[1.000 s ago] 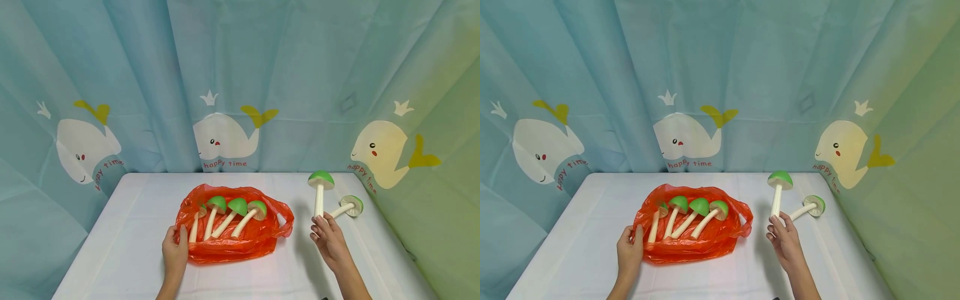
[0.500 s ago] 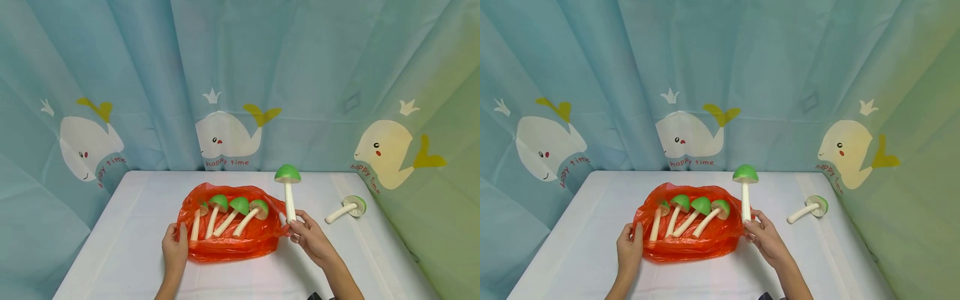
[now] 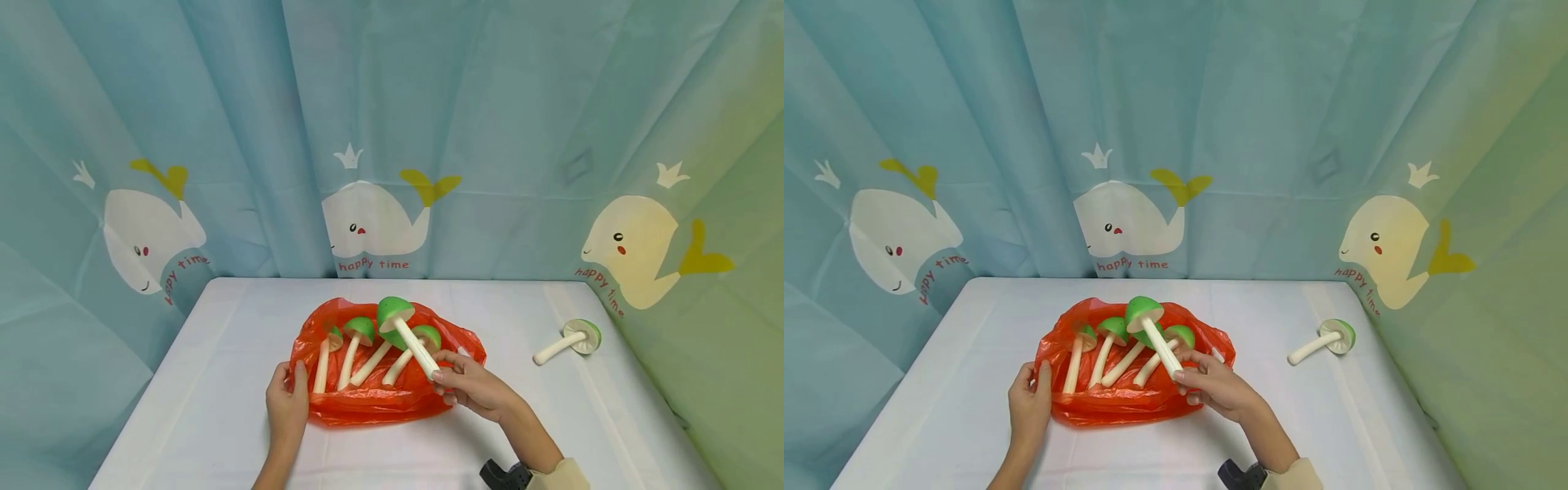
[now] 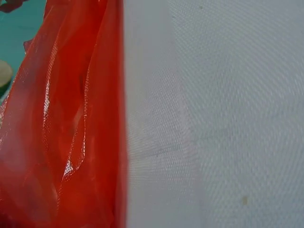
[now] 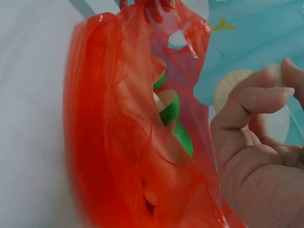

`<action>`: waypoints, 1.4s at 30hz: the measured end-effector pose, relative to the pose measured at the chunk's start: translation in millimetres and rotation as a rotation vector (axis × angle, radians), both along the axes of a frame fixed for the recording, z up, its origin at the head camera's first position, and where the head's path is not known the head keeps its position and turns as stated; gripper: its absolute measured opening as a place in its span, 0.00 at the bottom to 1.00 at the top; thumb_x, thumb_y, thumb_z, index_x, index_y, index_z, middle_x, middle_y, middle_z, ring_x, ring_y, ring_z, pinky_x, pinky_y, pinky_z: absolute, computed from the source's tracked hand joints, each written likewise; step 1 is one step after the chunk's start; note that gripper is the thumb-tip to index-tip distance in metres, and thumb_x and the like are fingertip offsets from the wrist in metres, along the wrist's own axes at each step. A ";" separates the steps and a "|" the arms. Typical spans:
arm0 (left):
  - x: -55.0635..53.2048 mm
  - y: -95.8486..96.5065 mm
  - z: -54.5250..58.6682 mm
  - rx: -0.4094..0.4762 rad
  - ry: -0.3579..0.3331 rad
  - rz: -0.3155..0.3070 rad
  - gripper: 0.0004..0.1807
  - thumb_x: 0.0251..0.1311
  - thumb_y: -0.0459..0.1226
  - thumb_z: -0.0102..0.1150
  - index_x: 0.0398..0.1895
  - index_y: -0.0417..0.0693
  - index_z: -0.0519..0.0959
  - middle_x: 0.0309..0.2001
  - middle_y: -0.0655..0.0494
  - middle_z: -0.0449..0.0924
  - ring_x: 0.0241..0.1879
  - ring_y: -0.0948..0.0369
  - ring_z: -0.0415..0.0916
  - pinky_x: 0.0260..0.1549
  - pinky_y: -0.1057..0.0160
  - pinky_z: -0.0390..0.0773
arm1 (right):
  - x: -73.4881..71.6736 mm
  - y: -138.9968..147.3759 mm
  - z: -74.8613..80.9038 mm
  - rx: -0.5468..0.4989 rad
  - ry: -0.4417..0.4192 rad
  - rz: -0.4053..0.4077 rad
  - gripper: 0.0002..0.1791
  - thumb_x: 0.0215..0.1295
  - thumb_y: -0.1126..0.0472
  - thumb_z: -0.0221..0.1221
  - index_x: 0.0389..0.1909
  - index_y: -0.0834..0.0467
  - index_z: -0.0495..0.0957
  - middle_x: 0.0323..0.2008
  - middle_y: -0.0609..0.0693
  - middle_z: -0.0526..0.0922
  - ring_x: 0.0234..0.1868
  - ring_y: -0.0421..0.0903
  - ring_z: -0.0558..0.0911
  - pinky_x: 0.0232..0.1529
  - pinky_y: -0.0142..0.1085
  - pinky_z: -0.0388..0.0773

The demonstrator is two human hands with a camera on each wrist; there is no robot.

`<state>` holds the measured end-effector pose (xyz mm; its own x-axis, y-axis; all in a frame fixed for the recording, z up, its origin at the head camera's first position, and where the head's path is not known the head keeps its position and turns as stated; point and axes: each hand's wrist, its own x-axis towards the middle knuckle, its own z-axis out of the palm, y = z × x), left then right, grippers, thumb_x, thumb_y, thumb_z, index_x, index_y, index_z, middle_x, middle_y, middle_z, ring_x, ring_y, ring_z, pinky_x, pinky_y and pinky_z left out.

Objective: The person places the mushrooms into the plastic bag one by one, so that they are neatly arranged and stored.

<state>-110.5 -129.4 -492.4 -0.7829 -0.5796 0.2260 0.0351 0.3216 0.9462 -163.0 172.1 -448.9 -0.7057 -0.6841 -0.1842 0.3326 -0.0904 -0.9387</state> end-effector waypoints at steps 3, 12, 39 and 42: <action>0.5 0.4 1.7 0.010 0.004 -0.007 0.09 0.67 0.34 0.49 0.37 0.33 0.74 0.32 0.45 0.75 0.29 0.63 0.68 0.27 0.77 0.71 | -4.9 -5.1 -1.1 0.018 -0.019 0.050 0.12 0.68 0.63 0.54 0.47 0.63 0.65 0.27 0.49 0.74 0.27 0.41 0.71 0.26 0.29 0.67; 1.8 0.1 5.2 0.020 0.011 -0.015 0.10 0.67 0.34 0.49 0.37 0.33 0.74 0.33 0.45 0.75 0.29 0.62 0.69 0.27 0.76 0.72 | -18.0 -23.0 -5.6 0.108 -0.024 0.149 0.18 0.63 0.60 0.60 0.48 0.64 0.67 0.26 0.50 0.75 0.26 0.42 0.71 0.23 0.29 0.67; 3.6 -1.9 7.6 0.018 0.024 -0.005 0.11 0.67 0.35 0.49 0.36 0.32 0.74 0.37 0.43 0.77 0.35 0.62 0.71 0.35 0.79 0.72 | -45.5 -45.7 -21.5 0.342 0.047 0.248 0.12 0.61 0.64 0.61 0.42 0.65 0.73 0.24 0.50 0.75 0.21 0.40 0.66 0.18 0.27 0.63; 3.6 -2.2 7.9 0.028 0.038 -0.015 0.11 0.67 0.34 0.49 0.37 0.32 0.74 0.37 0.42 0.77 0.34 0.63 0.71 0.33 0.79 0.72 | -44.5 -45.1 -21.6 0.387 0.080 0.228 0.13 0.60 0.63 0.63 0.42 0.64 0.74 0.23 0.49 0.73 0.20 0.40 0.66 0.18 0.27 0.64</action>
<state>-106.9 -131.6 -484.5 -0.7826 -0.5744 0.2401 0.0762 0.2943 0.9527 -207.6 126.9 -470.5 -0.5673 -0.7154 -0.4080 0.2289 0.3389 -0.9125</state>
